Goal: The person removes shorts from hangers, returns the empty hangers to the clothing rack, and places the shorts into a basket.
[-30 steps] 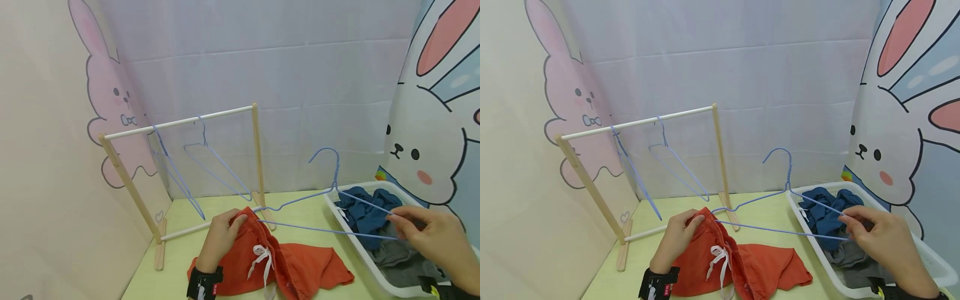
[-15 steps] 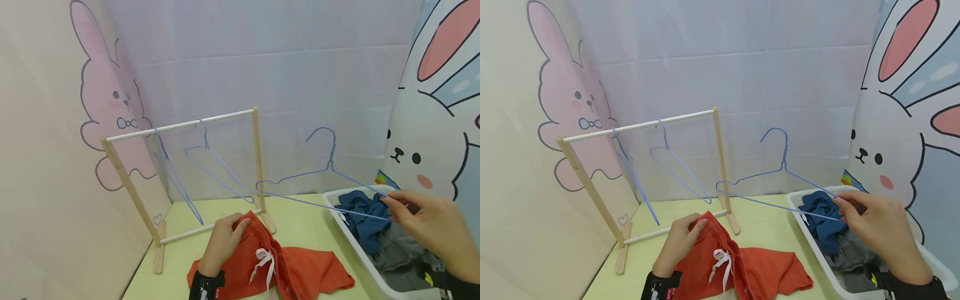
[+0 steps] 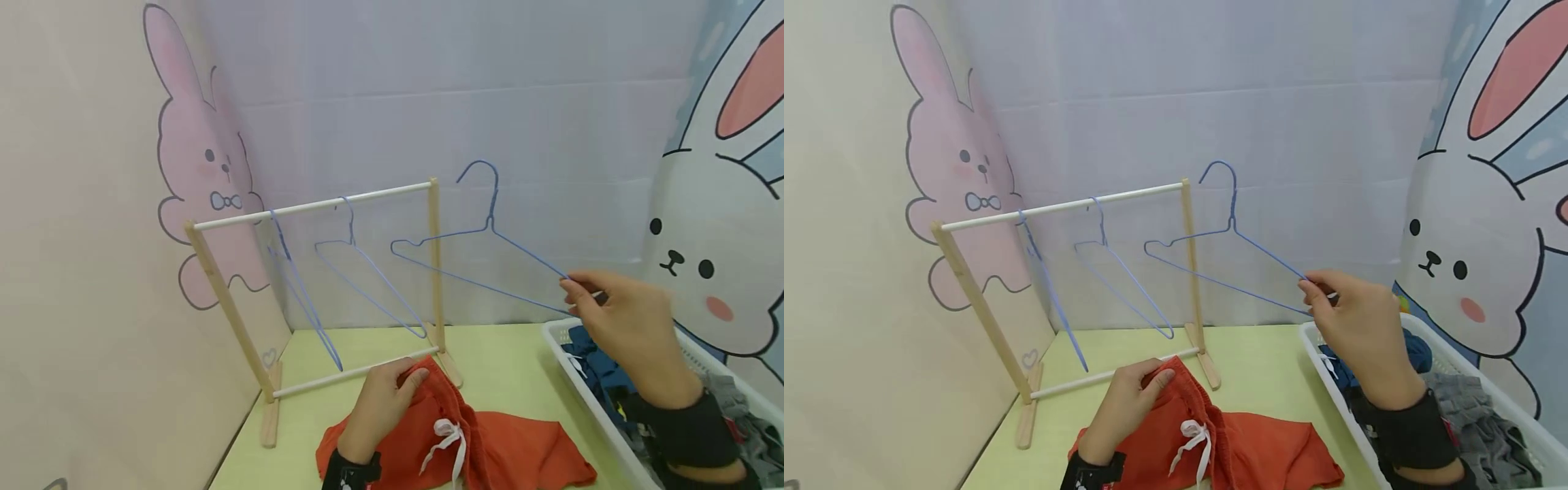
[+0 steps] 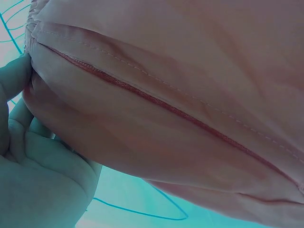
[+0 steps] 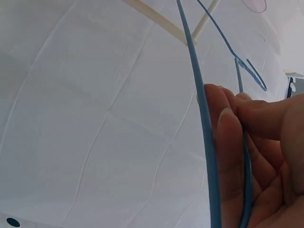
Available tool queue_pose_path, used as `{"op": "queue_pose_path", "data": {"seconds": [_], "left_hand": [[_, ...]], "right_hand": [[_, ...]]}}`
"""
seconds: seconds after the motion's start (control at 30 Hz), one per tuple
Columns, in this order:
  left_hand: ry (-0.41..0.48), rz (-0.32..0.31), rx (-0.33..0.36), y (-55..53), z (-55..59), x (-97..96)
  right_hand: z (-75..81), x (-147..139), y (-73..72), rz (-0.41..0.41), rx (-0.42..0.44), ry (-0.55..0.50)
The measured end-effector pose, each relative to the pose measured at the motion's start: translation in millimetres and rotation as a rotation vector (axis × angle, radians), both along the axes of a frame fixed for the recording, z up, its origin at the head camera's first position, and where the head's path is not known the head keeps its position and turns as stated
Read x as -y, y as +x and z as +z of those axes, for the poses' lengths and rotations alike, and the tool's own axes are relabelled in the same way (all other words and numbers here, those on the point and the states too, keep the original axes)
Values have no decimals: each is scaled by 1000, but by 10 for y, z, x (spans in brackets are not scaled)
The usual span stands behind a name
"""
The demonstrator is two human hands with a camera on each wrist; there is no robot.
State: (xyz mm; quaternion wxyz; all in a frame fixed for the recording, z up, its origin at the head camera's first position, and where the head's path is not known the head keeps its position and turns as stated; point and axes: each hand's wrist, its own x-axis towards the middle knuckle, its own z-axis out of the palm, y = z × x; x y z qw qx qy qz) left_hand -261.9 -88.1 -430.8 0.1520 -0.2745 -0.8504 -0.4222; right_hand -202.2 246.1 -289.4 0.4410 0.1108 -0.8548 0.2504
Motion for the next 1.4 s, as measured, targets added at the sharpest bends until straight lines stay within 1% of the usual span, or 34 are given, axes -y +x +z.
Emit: {"op": "queue_pose_path", "data": {"seconds": [0.17,0.27,0.4,0.53,0.67,0.73,0.87,0.97,1.1,1.23,1.4], "left_hand": [[20,-37,-25,33,-35,-98],[37,-56,-39,57,-55,-142],[50,-76,-50,96,-50,-204],[56,-93,-36,143,-43,-253],[63,-110,-11,204,-38,-295],[61,-114,-4,224,-39,-323],[44,-105,-16,238,-41,-368],[31,-98,-26,233,-31,-391],[26,-99,-21,230,-13,-411],[20,-94,-17,230,-8,-413],[21,-83,-35,207,-5,-406]], "right_hand": [[85,233,-201,10,-15,25],[126,375,-328,22,-7,26],[157,523,-501,56,3,26],[132,635,-662,72,8,46],[66,725,-775,80,30,58],[41,749,-804,87,43,57],[-5,762,-831,93,69,58],[-47,744,-832,94,91,55],[-111,726,-836,93,113,43],[-170,723,-834,89,111,38],[-204,709,-843,92,135,32]]}}
